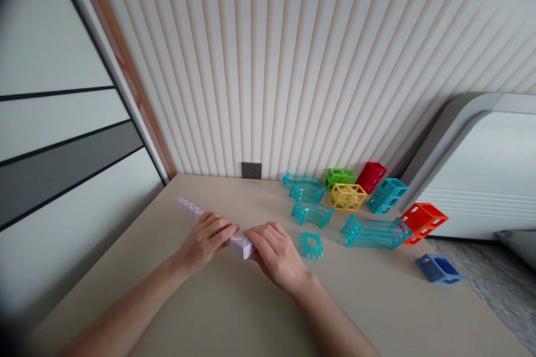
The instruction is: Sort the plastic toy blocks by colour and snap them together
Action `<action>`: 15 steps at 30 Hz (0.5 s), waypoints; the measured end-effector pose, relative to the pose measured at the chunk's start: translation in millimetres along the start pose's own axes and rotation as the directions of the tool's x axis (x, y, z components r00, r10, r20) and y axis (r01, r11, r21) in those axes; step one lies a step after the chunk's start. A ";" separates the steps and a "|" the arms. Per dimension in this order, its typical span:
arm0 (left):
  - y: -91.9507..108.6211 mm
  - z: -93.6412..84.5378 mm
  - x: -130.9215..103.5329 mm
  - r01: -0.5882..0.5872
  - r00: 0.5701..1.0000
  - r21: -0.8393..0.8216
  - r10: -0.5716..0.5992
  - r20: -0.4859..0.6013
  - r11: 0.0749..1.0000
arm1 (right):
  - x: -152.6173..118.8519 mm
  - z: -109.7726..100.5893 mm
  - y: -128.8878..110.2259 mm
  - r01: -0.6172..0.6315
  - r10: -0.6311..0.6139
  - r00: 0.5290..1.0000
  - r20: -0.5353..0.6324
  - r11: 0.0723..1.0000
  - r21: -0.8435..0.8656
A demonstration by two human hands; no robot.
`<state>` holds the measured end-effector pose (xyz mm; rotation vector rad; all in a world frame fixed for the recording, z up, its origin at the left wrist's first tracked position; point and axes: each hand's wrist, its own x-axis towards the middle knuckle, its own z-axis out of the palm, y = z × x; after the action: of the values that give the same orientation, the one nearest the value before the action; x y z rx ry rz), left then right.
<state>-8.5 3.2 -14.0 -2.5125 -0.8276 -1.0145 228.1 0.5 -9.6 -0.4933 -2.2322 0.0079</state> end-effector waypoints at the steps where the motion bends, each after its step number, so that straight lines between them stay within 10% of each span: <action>1: -1.4 -0.4 -0.3 -0.004 1.000 0.008 0.004 0.003 1.000 | -0.1 -0.2 0.4 0.000 0.000 1.000 0.015 1.000 -0.011; 15: -2.3 -9.4 0.8 0.003 0.996 0.267 0.022 -0.091 0.964 | -2.1 8.1 -0.6 -0.148 0.159 0.978 0.133 0.985 -0.088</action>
<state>-14.4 0.9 -6.7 -2.2233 -0.8607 -0.9396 223.1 0.5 -16.4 -0.7271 -2.3319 0.0374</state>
